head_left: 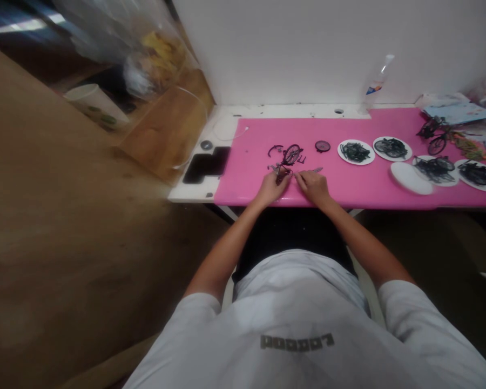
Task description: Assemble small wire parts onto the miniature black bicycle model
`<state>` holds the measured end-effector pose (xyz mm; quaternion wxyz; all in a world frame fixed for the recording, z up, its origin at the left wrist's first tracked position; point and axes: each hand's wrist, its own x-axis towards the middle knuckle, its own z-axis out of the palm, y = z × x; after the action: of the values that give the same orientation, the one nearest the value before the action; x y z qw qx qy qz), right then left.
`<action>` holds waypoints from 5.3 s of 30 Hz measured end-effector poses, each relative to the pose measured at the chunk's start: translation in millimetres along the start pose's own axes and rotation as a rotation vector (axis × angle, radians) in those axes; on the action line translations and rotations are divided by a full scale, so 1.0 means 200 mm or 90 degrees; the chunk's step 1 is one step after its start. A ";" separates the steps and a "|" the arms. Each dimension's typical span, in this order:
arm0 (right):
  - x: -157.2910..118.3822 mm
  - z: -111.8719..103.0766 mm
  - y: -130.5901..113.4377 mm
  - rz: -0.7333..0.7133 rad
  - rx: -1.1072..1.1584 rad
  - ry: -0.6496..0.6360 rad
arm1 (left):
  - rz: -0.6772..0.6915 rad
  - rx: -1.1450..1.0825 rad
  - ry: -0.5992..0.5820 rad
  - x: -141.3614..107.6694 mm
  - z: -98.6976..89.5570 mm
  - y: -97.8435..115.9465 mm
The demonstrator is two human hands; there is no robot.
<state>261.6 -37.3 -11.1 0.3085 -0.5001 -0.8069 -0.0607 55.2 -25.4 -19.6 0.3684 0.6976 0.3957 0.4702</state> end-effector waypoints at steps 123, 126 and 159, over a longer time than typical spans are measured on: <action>0.05 -0.19 0.41 0.334 -0.033 -0.019 | -0.250 -0.309 0.083 0.07 -0.05 0.02; 0.05 -0.19 0.41 0.326 -0.040 0.000 | -0.246 -0.313 0.080 0.07 -0.05 0.03; 0.30 -0.06 -0.01 -0.001 -0.018 -0.161 | -0.368 -0.548 0.225 0.13 -0.18 0.11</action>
<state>247.2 3.3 31.2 0.1975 -0.5076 -0.8386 -0.0086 31.4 -6.9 19.7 0.6627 0.2568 0.3987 0.5796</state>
